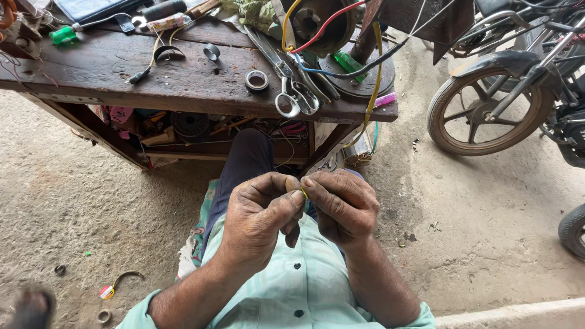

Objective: The person sits at a cluttered workbench and repairs a bundle of wires. They strip insulation, twist exposed strands, and wrap connections with black and yellow electrical tape. The person uses pliers and scissors to cut and adjust the wires.

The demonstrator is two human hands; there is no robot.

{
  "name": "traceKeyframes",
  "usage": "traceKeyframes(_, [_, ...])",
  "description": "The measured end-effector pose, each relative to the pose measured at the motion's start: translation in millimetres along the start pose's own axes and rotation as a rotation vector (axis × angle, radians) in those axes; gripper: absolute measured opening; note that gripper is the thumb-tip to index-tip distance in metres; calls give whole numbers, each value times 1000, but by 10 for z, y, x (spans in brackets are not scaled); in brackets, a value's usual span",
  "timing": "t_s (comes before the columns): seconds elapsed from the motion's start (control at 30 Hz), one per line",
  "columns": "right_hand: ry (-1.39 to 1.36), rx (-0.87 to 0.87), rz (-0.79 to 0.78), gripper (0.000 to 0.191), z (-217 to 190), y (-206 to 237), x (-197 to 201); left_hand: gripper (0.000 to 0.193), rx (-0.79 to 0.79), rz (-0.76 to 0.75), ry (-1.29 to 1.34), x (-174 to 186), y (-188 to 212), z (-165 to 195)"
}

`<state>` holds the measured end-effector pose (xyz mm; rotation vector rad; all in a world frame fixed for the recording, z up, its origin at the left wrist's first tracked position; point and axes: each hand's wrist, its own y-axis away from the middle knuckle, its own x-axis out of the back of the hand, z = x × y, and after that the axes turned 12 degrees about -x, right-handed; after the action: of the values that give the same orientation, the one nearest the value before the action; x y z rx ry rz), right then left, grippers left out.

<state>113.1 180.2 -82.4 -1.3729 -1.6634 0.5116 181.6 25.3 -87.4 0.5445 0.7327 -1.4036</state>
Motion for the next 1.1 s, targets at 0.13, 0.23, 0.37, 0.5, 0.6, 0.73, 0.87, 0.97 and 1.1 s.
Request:
traceKeyframes(0.13, [13,0,-11,24,13,11,-17,15,-42,8,-73,-11,3,-14])
traceKeyframes(0.23, [8,2,-14,23,17,16,-38,14,-41,9,-72,10,-5,11])
traceKeyframes(0.37, [-6,-11,-13,20,30,12,-72,16,24,-16,-32,82,-28,77])
traceKeyframes(0.5, [77,14,-31,19,28,-16,-63,18,34,-24,-26,133,-29,111])
traceKeyframes(0.6, [164,51,-65,20,2,-54,-20,19,59,3,-21,169,-41,113])
traceKeyframes(0.73, [262,71,-130,25,-54,-75,8,16,87,14,-42,234,-77,105])
traceKeyframes(0.87, [242,42,-156,28,-69,-81,-54,11,85,24,-50,296,-81,98])
traceKeyframes(0.97, [280,59,-110,30,-85,-76,-108,9,89,45,-30,317,-73,80])
traceKeyframes(1.1, [360,78,-99,32,-119,-59,-122,10,64,66,-49,322,-76,62])
